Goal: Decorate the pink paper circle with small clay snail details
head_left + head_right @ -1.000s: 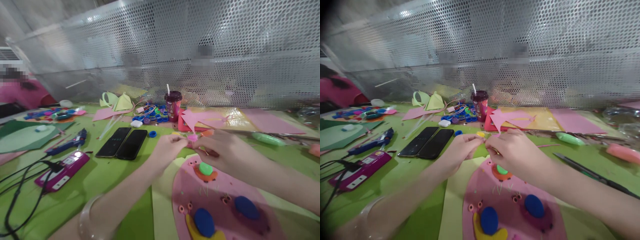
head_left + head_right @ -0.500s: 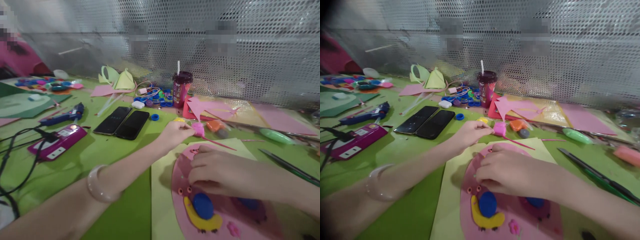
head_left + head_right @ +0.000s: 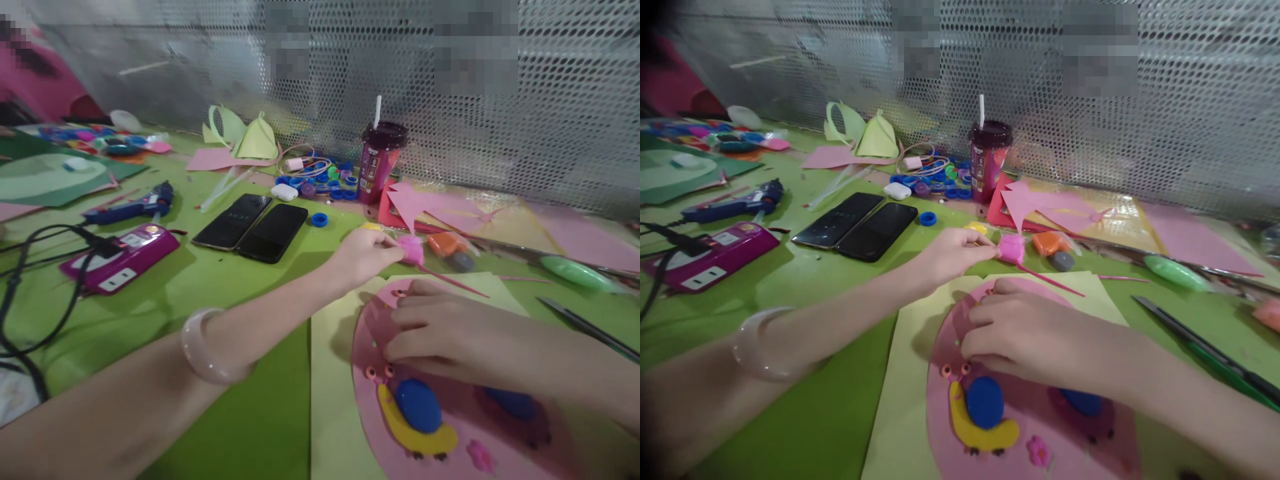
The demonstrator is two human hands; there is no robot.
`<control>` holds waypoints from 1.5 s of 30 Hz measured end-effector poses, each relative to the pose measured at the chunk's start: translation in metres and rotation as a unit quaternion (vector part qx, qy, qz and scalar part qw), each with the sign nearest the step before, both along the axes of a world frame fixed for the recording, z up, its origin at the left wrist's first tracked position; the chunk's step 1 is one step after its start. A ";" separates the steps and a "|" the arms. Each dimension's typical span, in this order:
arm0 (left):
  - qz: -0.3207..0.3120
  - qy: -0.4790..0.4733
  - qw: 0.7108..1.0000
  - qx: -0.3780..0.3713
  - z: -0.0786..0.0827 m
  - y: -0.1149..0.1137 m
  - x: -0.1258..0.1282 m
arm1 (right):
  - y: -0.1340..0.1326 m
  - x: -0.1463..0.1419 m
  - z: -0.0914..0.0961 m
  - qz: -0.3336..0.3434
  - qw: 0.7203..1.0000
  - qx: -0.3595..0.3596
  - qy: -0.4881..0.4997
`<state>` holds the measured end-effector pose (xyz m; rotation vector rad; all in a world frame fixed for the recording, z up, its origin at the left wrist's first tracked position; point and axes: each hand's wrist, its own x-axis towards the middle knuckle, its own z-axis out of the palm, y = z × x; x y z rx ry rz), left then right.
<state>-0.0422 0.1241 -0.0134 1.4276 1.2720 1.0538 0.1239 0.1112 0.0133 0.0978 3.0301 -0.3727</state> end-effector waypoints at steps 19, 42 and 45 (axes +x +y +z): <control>0.011 0.031 0.999 0.009 0.001 0.001 0.000 | -0.003 -0.005 0.001 0.007 0.999 0.027 0.027; 0.004 0.049 0.998 0.035 0.000 0.001 -0.001 | 0.005 0.011 0.010 -0.017 0.998 0.000 -0.066; 0.002 0.054 0.998 0.036 -0.001 0.002 -0.001 | 0.004 0.011 0.010 -0.011 0.998 0.005 -0.057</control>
